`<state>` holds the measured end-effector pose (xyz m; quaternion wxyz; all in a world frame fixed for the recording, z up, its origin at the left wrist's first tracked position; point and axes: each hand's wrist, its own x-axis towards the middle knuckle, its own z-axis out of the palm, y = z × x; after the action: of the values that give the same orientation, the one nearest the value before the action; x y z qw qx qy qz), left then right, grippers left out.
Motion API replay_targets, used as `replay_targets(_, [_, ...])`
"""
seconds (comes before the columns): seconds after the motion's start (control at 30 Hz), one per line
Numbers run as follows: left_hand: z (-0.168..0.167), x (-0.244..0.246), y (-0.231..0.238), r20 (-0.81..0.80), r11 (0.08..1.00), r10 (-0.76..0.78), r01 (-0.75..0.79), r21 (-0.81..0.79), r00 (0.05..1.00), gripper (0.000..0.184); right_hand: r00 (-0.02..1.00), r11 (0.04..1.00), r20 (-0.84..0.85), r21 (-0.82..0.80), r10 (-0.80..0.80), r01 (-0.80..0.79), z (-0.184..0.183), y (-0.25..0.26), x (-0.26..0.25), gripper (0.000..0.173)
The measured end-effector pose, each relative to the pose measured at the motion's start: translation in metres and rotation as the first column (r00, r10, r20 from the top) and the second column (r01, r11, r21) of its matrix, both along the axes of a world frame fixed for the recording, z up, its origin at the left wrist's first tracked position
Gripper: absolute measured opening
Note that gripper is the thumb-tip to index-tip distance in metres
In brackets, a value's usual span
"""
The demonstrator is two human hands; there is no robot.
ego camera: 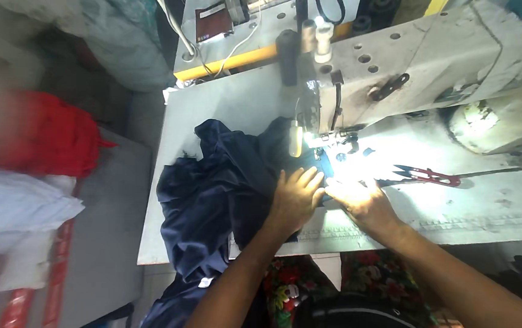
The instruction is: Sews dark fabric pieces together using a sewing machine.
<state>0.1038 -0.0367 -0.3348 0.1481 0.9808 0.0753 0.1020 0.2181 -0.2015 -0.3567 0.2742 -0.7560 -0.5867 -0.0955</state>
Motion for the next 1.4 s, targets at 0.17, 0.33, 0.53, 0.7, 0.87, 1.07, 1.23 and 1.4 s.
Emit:
replay_targets(0.17, [0.002,0.002,-0.002,-0.016,1.000,0.022,-0.022,0.004,1.000,0.040,1.000,1.000,0.009,-0.011,-0.013,0.013,-0.001,0.002,0.000,0.023])
replay_targets(0.33, [0.001,0.007,-0.004,-0.014,0.998,0.061,-0.061,0.011,0.998,0.040,1.000,0.999,-0.001,-0.048,-0.020,0.020,0.003,0.005,0.004,0.022])
replay_targets(0.53, [-0.005,0.011,-0.005,0.015,0.995,0.096,-0.096,0.015,0.995,0.038,0.997,0.998,0.035,-0.015,-0.066,0.066,0.001,0.009,0.009,0.022])
replay_targets(0.7, [-0.008,0.011,-0.008,0.029,0.994,0.110,-0.111,0.006,0.993,0.038,0.995,0.996,0.038,-0.005,-0.087,0.087,-0.001,0.009,0.008,0.021])
replay_targets(0.87, [-0.010,0.012,-0.007,0.035,0.993,0.118,-0.119,0.019,0.992,0.039,0.993,0.994,0.052,-0.014,-0.104,0.105,-0.001,0.011,0.007,0.022])
replay_targets(1.07, [-0.011,0.014,-0.003,0.054,0.993,0.119,-0.120,0.015,0.991,0.039,0.991,0.992,0.065,-0.017,-0.121,0.122,-0.001,0.013,0.007,0.021])
replay_targets(1.23, [-0.011,0.015,-0.003,0.049,0.992,0.121,-0.122,0.013,0.991,0.038,0.991,0.992,0.063,-0.030,-0.118,0.120,-0.002,0.013,0.007,0.022])
replay_targets(1.4, [-0.013,0.016,-0.001,0.060,0.992,0.119,-0.121,0.025,0.991,0.038,0.988,0.988,0.065,-0.055,-0.140,0.143,-0.001,0.015,0.006,0.022])
